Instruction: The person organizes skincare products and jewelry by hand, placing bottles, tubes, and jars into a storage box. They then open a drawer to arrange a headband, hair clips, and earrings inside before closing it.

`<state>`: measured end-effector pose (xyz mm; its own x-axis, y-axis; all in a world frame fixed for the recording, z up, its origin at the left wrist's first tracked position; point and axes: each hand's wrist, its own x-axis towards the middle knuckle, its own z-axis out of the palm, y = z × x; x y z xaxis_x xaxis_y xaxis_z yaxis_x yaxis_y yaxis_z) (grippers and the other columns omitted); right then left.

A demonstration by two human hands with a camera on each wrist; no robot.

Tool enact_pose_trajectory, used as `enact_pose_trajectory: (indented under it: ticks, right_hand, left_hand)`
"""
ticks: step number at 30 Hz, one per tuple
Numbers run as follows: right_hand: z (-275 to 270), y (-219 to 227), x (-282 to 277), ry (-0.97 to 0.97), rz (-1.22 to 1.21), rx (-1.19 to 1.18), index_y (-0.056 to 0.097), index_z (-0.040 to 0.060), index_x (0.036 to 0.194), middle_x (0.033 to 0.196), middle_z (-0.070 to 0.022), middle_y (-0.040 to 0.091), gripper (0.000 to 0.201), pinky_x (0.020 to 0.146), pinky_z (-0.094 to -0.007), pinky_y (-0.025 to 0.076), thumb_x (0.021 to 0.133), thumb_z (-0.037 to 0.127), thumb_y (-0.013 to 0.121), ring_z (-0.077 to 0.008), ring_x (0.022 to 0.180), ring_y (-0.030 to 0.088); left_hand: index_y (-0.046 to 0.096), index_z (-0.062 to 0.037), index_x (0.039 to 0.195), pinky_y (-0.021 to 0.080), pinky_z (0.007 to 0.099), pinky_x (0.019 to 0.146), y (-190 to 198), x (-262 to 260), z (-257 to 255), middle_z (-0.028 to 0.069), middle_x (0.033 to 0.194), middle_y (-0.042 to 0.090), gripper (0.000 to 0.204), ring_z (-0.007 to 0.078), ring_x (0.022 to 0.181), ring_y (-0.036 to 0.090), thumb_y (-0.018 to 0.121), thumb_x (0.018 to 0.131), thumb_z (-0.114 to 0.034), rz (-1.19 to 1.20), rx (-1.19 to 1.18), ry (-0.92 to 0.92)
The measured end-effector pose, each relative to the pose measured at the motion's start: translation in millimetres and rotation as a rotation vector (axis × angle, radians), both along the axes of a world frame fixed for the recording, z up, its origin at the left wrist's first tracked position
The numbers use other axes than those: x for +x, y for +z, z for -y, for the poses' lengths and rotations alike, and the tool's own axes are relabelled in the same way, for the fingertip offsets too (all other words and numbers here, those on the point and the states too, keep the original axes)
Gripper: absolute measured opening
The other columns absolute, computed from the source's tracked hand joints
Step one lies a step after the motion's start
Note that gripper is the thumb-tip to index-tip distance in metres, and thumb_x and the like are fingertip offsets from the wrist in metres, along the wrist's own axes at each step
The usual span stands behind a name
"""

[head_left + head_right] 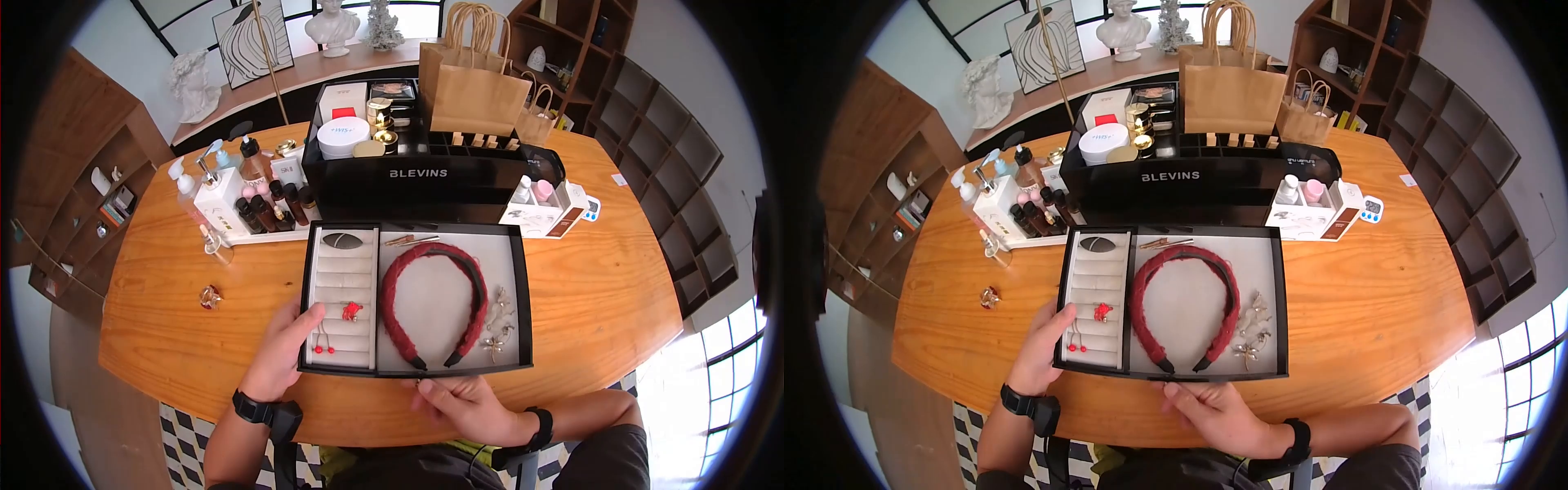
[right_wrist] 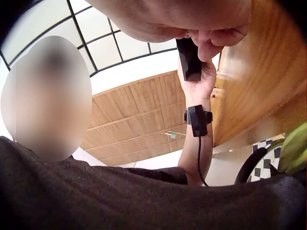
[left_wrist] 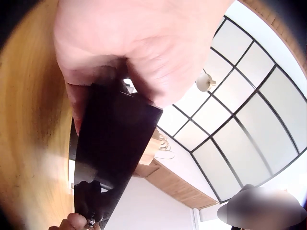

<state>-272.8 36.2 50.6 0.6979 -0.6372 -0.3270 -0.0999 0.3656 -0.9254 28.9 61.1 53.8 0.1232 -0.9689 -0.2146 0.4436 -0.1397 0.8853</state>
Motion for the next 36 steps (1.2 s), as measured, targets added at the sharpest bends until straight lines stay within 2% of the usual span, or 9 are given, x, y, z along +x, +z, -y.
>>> enact_pose_trajectory:
  ticks: [1, 2, 8, 21, 30, 32, 33, 35, 36]
  right_hand:
    - [-3.5, -0.7, -1.3, 0.018, 0.001, 0.028, 0.072, -0.0029, 0.097, 0.131, -0.0074, 0.075, 0.042, 0.066, -0.0242, 0.05, 0.115, 0.031, 0.054, -0.0041, 0.071, 0.054]
    - [-5.5, -1.2, -3.5, 0.051, 0.006, -0.018, 0.073, -0.0024, 0.112, 0.119, -0.0041, 0.076, 0.04, 0.067, -0.0237, 0.05, 0.116, 0.031, 0.052, -0.0046, 0.073, 0.054]
    - [-10.5, -5.5, -4.9, 0.104, -0.074, 0.193, 0.063, -0.003, 0.14, 0.091, 0.0013, 0.064, 0.043, 0.068, -0.0238, 0.05, 0.116, 0.03, 0.051, -0.006, 0.073, 0.056]
    - [-8.0, -12.6, -15.0, 0.185, -0.129, 0.208, 0.058, -0.0037, 0.146, 0.087, -0.0003, 0.063, 0.042, 0.064, -0.0237, 0.05, 0.111, 0.019, 0.06, -0.0066, 0.071, 0.06]
    - [12.1, -10.7, -11.7, 0.219, -0.128, 0.194, 0.056, -0.0068, 0.146, 0.082, -0.0025, 0.065, 0.046, 0.06, -0.025, 0.051, 0.107, 0.015, 0.063, -0.0063, 0.068, 0.06]
    - [17.1, -11.4, -11.4, 0.278, -0.14, 0.172, 0.053, -0.009, 0.147, 0.081, -0.0039, 0.065, 0.05, 0.061, -0.0254, 0.052, 0.106, 0.017, 0.064, -0.007, 0.067, 0.061]
    - [20.0, -10.8, -11.0, 0.28, -0.142, 0.177, 0.053, -0.009, 0.147, 0.081, -0.0039, 0.065, 0.05, 0.061, -0.0254, 0.052, 0.106, 0.017, 0.064, -0.007, 0.067, 0.061]
    - [25.6, -8.8, -10.3, 0.387, -0.206, 0.184, 0.05, -0.0064, 0.149, 0.092, -0.0034, 0.066, 0.049, 0.066, -0.025, 0.055, 0.108, 0.016, 0.064, -0.0077, 0.076, 0.065]
    - [28.1, -7.6, -9.7, 0.391, -0.208, 0.192, 0.05, -0.0064, 0.149, 0.092, -0.0034, 0.066, 0.049, 0.066, -0.025, 0.055, 0.108, 0.016, 0.064, -0.0077, 0.076, 0.065]
  left_hand:
    - [0.047, 0.0037, 0.151, 0.056, 0.0365, 0.105, -2.3, 0.6, -3.7, 0.0149, 0.143, 0.064, 0.055, 0.0202, 0.125, 0.067, 0.065, 0.108, -0.027, 0.004, -0.008, -0.016]
    - [0.047, 0.0033, 0.152, 0.056, 0.0363, 0.105, -4.1, 0.7, -6.7, 0.0148, 0.143, 0.064, 0.054, 0.0201, 0.125, 0.067, 0.064, 0.109, -0.025, -0.011, 0.005, -0.013]
    - [0.046, 0.0032, 0.153, 0.055, 0.036, 0.107, -17.6, 1.2, -11.2, 0.0147, 0.144, 0.064, 0.055, 0.0197, 0.126, 0.066, 0.065, 0.109, -0.024, -0.008, 0.07, -0.063]
    - [0.05, 0.0039, 0.15, 0.049, 0.0324, 0.109, -21.7, -9.0, -10.3, 0.0129, 0.142, 0.064, 0.052, 0.0162, 0.128, 0.061, 0.064, 0.109, -0.025, 0.181, 0.113, -0.083]
    - [0.055, 0.0056, 0.142, 0.052, 0.0306, 0.102, -21.9, 1.0, -3.6, 0.0087, 0.131, 0.069, 0.05, 0.0152, 0.115, 0.065, 0.065, 0.109, -0.031, 0.405, 0.123, -0.07]
    - [0.063, 0.004, 0.123, 0.053, 0.0304, 0.09, -21.3, 4.3, -0.3, 0.0093, 0.11, 0.072, 0.045, 0.0134, 0.102, 0.065, 0.06, 0.111, -0.039, 0.636, 0.07, -0.039]
    - [0.063, 0.004, 0.123, 0.053, 0.0304, 0.09, -19.8, 9.7, 0.5, 0.0093, 0.11, 0.072, 0.045, 0.0134, 0.102, 0.065, 0.06, 0.111, -0.039, 0.634, 0.076, -0.039]
    - [0.062, 0.0015, 0.099, 0.051, 0.0329, 0.077, -11.5, 20.9, 0.3, 0.0091, 0.084, 0.066, 0.051, 0.0146, 0.084, 0.063, 0.055, 0.112, -0.048, 0.933, 0.212, -0.144]
    - [0.054, -0.0002, 0.085, 0.046, 0.0382, 0.067, 0.6, 13.3, 1.2, 0.0124, 0.067, 0.053, 0.058, 0.0224, 0.067, 0.058, 0.052, 0.111, -0.052, 0.961, 0.246, -0.118]
